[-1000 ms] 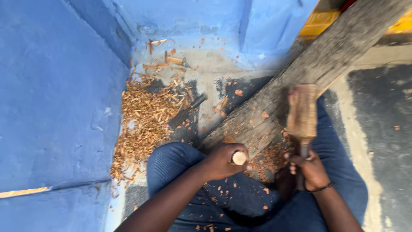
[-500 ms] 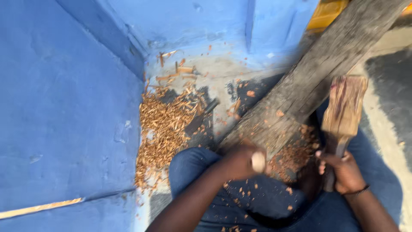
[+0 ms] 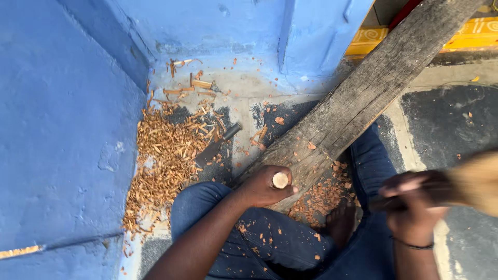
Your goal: The person sits on the floor and uses a wooden mallet to strike a chisel, carving a small cylindrical piece of wood held against a larger wooden beam. Wood shavings accumulate on the floor as the person repeatedly strikes the chisel to shape the wood.
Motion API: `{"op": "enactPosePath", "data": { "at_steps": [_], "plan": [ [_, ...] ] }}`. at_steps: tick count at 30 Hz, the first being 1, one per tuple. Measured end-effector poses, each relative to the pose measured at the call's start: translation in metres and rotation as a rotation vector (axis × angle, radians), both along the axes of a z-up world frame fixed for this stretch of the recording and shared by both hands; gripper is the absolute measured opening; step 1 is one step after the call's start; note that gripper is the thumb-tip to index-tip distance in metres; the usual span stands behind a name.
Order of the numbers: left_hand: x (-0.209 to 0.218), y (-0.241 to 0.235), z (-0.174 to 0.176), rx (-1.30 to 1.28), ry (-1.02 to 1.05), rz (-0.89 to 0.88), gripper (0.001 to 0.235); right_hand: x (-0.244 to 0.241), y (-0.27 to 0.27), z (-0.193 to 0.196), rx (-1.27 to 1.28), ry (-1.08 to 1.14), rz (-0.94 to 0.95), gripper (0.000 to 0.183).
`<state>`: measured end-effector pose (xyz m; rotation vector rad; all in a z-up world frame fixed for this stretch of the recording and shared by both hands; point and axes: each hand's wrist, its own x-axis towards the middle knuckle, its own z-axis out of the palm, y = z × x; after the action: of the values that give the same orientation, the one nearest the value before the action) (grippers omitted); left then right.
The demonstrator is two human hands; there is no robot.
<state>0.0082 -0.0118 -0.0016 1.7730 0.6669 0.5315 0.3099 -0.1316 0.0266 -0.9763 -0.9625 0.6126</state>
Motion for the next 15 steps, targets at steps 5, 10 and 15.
{"op": "enactPosePath", "data": {
  "at_steps": [5,10,15],
  "plan": [
    [0.005,-0.007,0.008,0.026,0.131,0.035,0.030,0.029,0.021,0.071,0.278,0.327,0.266,0.033],
    [0.008,-0.005,-0.005,0.004,0.249,0.004,0.029,0.007,0.025,0.052,-0.090,0.001,0.233,0.017],
    [0.005,-0.023,-0.036,0.248,-0.245,-0.031,0.031,0.002,0.020,-0.018,-0.450,-1.346,-0.021,0.037]
  ]
}}
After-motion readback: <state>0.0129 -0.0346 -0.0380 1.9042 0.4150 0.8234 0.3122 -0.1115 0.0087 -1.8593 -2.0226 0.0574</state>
